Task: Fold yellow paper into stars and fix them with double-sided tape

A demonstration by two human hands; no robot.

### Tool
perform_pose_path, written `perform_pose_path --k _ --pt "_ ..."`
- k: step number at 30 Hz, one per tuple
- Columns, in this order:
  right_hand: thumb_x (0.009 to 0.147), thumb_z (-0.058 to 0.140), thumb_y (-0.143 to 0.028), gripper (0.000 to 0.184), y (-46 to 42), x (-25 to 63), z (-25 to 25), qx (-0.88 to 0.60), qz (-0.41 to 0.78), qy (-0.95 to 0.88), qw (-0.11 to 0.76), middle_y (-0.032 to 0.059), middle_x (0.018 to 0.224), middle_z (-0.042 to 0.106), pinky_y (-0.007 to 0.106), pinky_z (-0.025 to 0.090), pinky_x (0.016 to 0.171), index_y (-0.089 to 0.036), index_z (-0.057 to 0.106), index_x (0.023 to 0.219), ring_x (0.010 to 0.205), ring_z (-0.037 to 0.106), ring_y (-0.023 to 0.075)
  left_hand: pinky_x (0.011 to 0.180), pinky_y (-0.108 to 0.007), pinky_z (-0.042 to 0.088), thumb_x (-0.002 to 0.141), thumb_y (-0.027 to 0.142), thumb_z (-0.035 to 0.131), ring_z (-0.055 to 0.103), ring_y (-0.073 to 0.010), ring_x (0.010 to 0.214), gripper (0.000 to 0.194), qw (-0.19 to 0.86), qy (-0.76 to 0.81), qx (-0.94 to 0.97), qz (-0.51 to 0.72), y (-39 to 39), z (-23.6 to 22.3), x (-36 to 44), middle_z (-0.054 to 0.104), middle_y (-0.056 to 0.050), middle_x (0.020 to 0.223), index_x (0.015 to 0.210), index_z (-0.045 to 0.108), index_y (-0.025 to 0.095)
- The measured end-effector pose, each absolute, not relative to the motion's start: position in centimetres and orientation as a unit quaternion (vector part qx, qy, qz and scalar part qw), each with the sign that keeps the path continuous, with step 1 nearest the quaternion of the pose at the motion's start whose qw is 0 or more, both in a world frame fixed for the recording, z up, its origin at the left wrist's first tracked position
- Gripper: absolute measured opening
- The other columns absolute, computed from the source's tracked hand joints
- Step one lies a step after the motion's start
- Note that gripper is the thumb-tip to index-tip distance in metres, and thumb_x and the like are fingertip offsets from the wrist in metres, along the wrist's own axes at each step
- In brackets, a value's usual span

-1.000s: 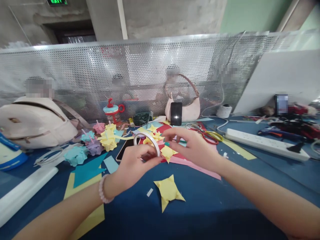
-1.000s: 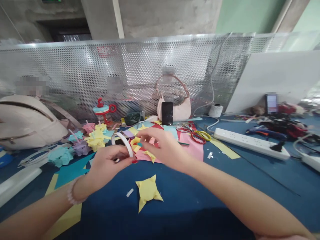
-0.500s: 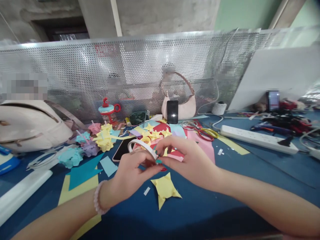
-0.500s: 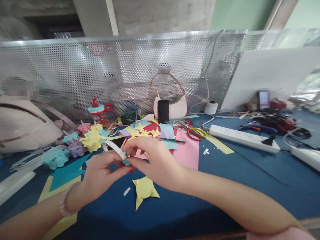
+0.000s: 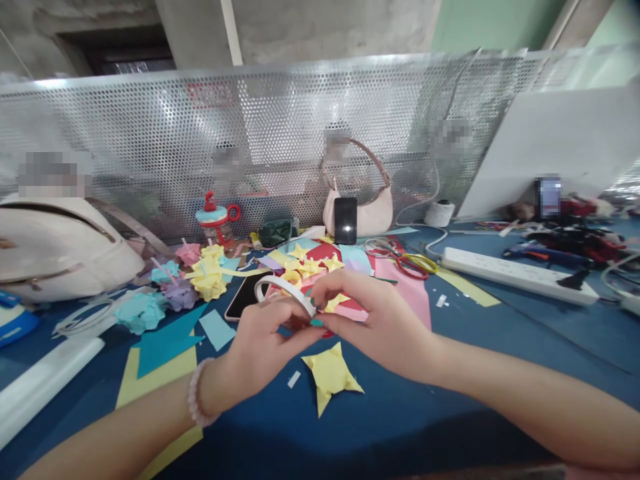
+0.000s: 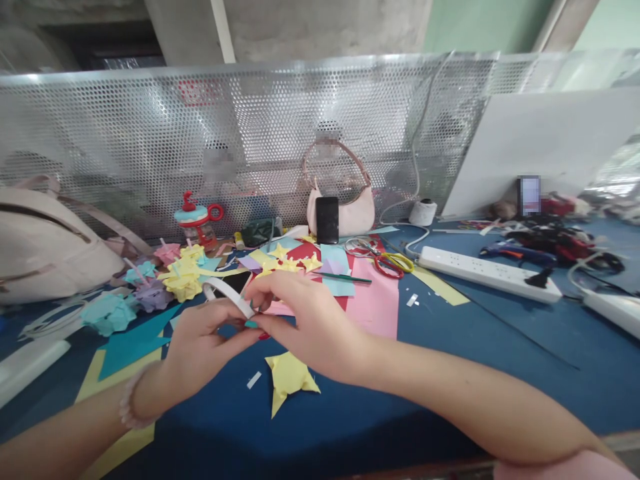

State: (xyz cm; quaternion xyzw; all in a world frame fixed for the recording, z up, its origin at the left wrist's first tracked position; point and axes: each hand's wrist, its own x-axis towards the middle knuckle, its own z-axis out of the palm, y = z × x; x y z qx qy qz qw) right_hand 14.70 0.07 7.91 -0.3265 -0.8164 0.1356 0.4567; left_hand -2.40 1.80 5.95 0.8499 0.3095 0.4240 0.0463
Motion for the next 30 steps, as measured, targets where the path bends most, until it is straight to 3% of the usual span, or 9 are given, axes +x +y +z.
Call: perform_pose_path --k 30 --pt "0.078 0.053 -0.005 0.015 -0.1 14.62 7.46 -0.299 0.077 -0.834 0.457 0.0007 0.085 0.063 0.022 0.049 0.071 -0.018 0.052 0.084 0.08 0.059 0.0113 0.055 -0.017 0.046 0.081 0.027 0.058 0.061 -0.01 0.055 0.015 -0.021 0.296 0.857 0.422 1.65 5.78 -2.48 0.067 0.003 0.064 0.069 0.062 0.018"
